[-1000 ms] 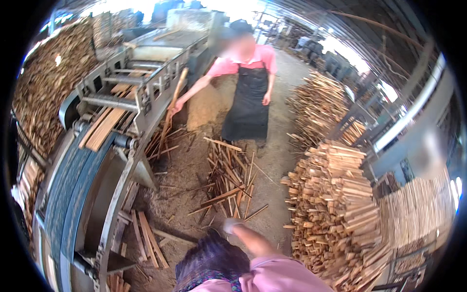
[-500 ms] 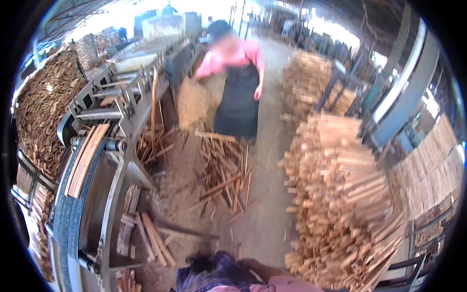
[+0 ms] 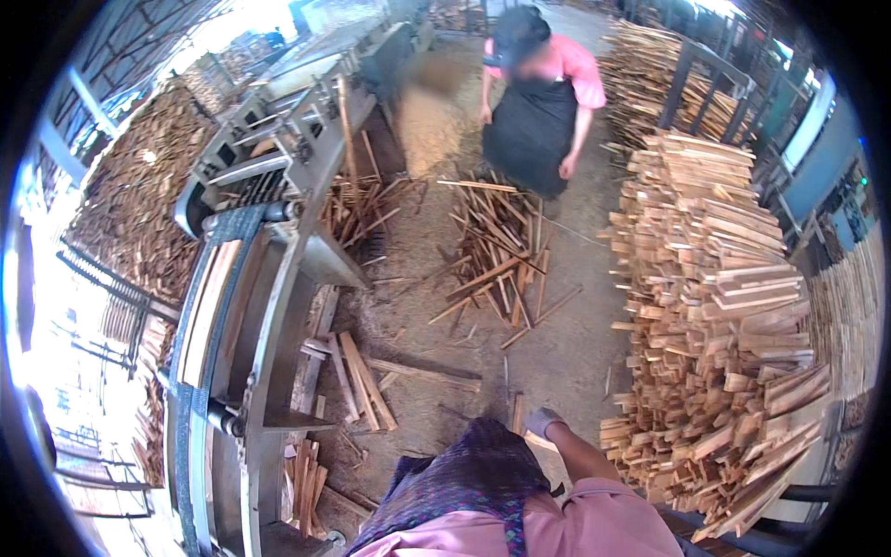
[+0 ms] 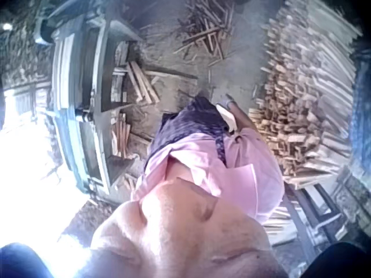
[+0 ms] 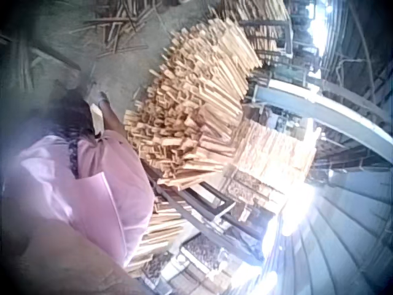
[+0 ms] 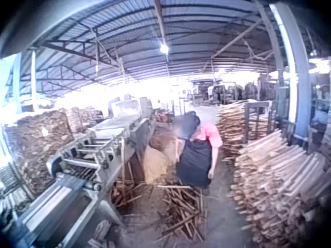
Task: The person picks up bundles of wooden planks from the floor and stacks them onto a large pile in a warehouse. The person repeatedly gathers planks, lifts them, and places them on the growing stack, occasionally adjusting the alignment of the wood.
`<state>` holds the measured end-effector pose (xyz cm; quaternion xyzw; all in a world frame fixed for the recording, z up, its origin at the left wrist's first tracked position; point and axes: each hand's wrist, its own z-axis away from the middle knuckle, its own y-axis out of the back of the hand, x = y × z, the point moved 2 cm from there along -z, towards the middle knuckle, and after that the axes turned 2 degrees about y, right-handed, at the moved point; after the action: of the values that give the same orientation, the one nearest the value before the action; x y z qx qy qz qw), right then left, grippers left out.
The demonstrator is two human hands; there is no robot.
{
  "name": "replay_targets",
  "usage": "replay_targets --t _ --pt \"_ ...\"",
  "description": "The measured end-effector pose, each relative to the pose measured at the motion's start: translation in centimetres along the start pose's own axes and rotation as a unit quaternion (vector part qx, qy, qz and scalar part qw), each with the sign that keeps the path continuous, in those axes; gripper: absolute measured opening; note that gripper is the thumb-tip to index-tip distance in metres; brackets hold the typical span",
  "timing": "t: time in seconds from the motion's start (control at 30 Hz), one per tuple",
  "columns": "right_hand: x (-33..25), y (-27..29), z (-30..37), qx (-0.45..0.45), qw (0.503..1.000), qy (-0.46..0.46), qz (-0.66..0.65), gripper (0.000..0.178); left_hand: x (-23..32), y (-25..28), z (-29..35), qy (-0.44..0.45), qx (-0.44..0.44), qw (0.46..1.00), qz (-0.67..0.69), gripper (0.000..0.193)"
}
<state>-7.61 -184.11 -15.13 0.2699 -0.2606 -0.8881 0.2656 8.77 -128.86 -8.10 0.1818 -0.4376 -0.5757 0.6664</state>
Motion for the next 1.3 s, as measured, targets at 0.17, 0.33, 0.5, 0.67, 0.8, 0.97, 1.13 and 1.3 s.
replay_targets --t 0.17,0.33,0.5,0.67,0.8,0.97,1.13,1.3 --pt "-3.6 -2.8 3.1 -0.076 0.995 0.039 0.053 0.055 -2.1 2.1 4.0 -0.005 0.076 0.992 0.096 0.012" --pt "-12.0 -4.2 4.6 -0.109 0.980 0.122 0.115 0.043 -10.7 -2.4 5.4 -0.015 0.126 0.981 0.148 0.009" --pt "-16.6 -7.5 3.1 -0.085 0.961 0.147 0.218 0.040 -13.4 -2.7 15.3 0.259 0.013 0.939 0.226 0.040" --pt "-12.2 -13.4 -6.1 -0.039 0.969 0.146 0.197 0.044 -24.7 -17.2 22.0 0.378 0.132 0.863 0.309 0.051" --pt "-20.0 -10.8 -2.4 -0.138 0.954 0.199 0.175 0.047 -25.4 -22.0 26.5 0.410 0.210 0.780 0.424 0.035" --pt "-29.0 -8.2 1.5 -0.178 0.900 0.257 0.303 0.048 -13.3 -16.3 27.6 0.475 0.183 0.655 0.559 0.033" --pt "-36.6 -10.0 1.0 -0.240 0.779 0.324 0.480 0.051 -8.2 -23.0 28.5 0.372 0.186 0.832 0.367 0.034" --pt "-37.5 -9.5 1.2 -0.295 0.805 0.327 0.398 0.051 -6.4 -23.8 28.8 0.379 0.131 0.797 0.451 0.035"
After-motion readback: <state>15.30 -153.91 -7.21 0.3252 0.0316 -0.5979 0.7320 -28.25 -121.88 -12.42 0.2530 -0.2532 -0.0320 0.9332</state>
